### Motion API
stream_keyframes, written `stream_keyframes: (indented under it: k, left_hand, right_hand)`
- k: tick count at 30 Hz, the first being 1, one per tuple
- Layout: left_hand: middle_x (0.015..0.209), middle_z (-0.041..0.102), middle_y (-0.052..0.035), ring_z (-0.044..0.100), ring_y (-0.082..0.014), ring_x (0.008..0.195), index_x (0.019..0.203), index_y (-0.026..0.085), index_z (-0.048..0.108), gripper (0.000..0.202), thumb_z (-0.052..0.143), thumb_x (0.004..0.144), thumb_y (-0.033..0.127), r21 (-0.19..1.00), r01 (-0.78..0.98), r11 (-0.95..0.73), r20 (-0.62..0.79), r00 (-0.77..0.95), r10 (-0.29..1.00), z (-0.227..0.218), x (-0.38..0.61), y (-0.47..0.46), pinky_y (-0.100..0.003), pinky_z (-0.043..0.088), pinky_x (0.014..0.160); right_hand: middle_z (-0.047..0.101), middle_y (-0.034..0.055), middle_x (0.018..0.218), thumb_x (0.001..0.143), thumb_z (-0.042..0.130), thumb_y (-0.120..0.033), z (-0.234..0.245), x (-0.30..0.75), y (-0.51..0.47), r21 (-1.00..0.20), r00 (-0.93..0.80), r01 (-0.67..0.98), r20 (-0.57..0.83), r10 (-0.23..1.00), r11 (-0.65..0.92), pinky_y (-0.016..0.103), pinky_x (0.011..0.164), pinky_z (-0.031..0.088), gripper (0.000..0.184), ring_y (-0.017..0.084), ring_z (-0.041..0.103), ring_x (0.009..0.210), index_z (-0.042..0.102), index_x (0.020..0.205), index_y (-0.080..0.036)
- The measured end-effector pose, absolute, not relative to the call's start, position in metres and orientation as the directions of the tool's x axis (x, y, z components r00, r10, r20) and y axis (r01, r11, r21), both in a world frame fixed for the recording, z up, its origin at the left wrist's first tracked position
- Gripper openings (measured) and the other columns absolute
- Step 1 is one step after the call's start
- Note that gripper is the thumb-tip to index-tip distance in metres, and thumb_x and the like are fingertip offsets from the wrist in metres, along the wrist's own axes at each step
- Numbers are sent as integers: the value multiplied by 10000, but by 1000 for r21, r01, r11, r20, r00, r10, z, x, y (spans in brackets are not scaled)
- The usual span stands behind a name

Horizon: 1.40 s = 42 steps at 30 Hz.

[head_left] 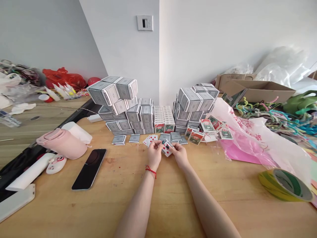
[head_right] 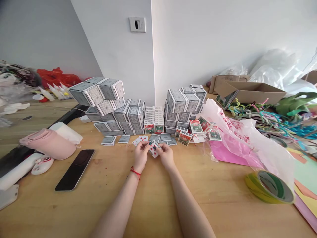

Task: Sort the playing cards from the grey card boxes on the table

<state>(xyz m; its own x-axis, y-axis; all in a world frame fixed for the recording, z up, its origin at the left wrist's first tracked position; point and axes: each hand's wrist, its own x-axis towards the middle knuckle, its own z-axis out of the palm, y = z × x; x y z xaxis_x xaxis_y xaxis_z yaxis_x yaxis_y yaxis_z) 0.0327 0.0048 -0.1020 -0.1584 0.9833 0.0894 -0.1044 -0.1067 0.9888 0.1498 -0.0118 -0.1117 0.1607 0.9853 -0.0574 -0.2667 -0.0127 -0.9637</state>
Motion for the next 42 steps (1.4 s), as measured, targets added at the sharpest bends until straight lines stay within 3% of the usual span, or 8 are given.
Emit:
stream_keyframes:
  k: [5, 9, 16, 23, 26, 31, 38, 42]
  left_hand:
    - [678, 535, -1, 486, -97, 610, 996, 169, 604, 305, 565, 703, 243, 989, -39, -140, 142, 47, 989, -101, 37, 0, -209, 415, 589]
    - [671, 534, -8, 483, -106, 610, 1072, 179, 587, 358, 547, 723, 246, 985, 25, -170, 162, 191, 968, -106, 41, -2, -219, 415, 583]
    - [759, 614, -44, 555, -142, 707, 845, 150, 616, 233, 580, 698, 326, 994, -87, -70, 86, 196, 977, -105, 39, 2, -246, 436, 649]
    - [618, 529, 12, 485, -91, 581, 664, 140, 542, 140, 581, 690, 273, 994, -38, -105, 109, 122, 986, -108, 35, 4, -206, 388, 562]
    - [635, 530, 14, 500, -89, 586, 735, 141, 556, 123, 590, 684, 248, 995, -46, -86, 92, 138, 986, -107, 34, 3, -204, 408, 561]
    - [706, 573, -10, 557, -118, 601, 954, 149, 562, 339, 634, 652, 285, 984, -138, 112, -59, 341, 938, -100, 35, 1, -252, 484, 550]
    - [738, 587, -24, 574, -136, 658, 949, 151, 560, 349, 647, 632, 271, 962, -246, 114, -79, 148, 986, -101, 36, 2, -256, 503, 546]
    - [820, 606, -45, 561, -123, 618, 1058, 168, 536, 414, 617, 664, 265, 978, -189, 86, -44, 217, 975, -101, 37, 1, -232, 474, 502]
  right_hand:
    - [626, -4, 682, 551, 728, -340, -111, 152, -10, -882, 311, -469, -126, 942, 37, 265, 576, 447, 279, 139, 559, 594, 595, 736, -179]
    - [632, 9, 715, 531, 737, -317, -110, 155, -8, -861, 385, -501, -126, 914, 92, 267, 576, 448, 305, 148, 567, 626, 599, 766, -181]
    - [626, 8, 659, 499, 744, -323, -113, 161, -7, -903, 385, -422, -102, 917, 77, 281, 560, 441, 276, 151, 548, 584, 613, 693, -178]
    - [635, -2, 639, 526, 737, -336, -116, 161, -7, -921, 373, -385, -95, 923, 61, 302, 626, 441, 236, 150, 554, 592, 640, 671, -178]
    - [646, 7, 687, 549, 727, -340, -114, 159, -8, -928, 392, -364, -80, 917, 74, 296, 629, 445, 257, 150, 561, 616, 639, 725, -175]
    - [631, 9, 696, 519, 744, -337, -112, 158, -9, -930, 425, -355, -71, 902, 94, 267, 558, 441, 321, 142, 554, 587, 585, 750, -181]
    - [636, 30, 754, 592, 691, -393, -113, 156, -9, -901, 309, -430, -83, 947, 61, 283, 585, 451, 304, 166, 572, 654, 607, 799, -188]
    - [634, 20, 676, 558, 710, -374, -113, 157, -10, -908, 327, -414, -89, 941, 57, 283, 554, 434, 285, 158, 555, 587, 630, 747, -176]
